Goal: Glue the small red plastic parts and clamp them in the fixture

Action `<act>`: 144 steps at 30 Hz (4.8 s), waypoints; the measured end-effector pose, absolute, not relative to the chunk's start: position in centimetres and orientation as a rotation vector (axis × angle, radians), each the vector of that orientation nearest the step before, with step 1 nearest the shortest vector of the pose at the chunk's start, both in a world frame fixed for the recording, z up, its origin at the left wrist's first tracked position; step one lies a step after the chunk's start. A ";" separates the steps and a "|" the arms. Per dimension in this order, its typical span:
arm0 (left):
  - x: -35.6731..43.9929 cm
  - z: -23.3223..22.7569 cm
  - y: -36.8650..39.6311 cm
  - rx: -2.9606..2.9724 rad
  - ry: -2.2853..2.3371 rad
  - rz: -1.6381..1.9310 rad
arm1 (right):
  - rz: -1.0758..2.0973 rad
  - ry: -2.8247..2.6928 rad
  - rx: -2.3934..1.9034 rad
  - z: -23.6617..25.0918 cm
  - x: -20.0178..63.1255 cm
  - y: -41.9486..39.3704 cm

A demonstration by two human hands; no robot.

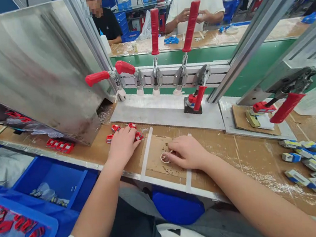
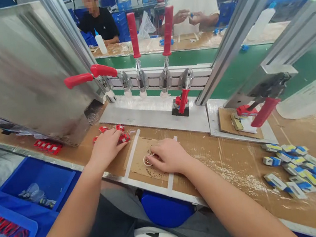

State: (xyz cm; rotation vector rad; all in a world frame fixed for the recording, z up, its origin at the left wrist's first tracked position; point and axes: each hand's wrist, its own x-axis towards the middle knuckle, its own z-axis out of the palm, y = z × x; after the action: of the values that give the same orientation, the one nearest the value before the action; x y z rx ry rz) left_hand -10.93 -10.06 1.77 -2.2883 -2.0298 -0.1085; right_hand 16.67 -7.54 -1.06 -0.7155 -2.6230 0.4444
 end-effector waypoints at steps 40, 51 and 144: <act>-0.3 -1.2 -1.7 -3.289 -2.138 -0.908 | 0.904 -1.492 -1.263 -2.5 20.5 -2.5; -0.6 -1.7 -1.6 -3.281 -2.131 -1.128 | 0.825 -1.492 -1.383 -2.4 21.0 -2.3; -0.5 -1.2 -1.8 -3.193 -1.836 -1.572 | 1.258 -1.545 -1.226 0.4 21.7 -5.5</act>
State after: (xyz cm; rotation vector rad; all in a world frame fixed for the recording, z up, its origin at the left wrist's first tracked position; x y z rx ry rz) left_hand -0.51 -1.78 -1.21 -3.1927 -1.8363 -1.5719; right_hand 21.70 -5.45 0.36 -1.2255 -1.5450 1.2584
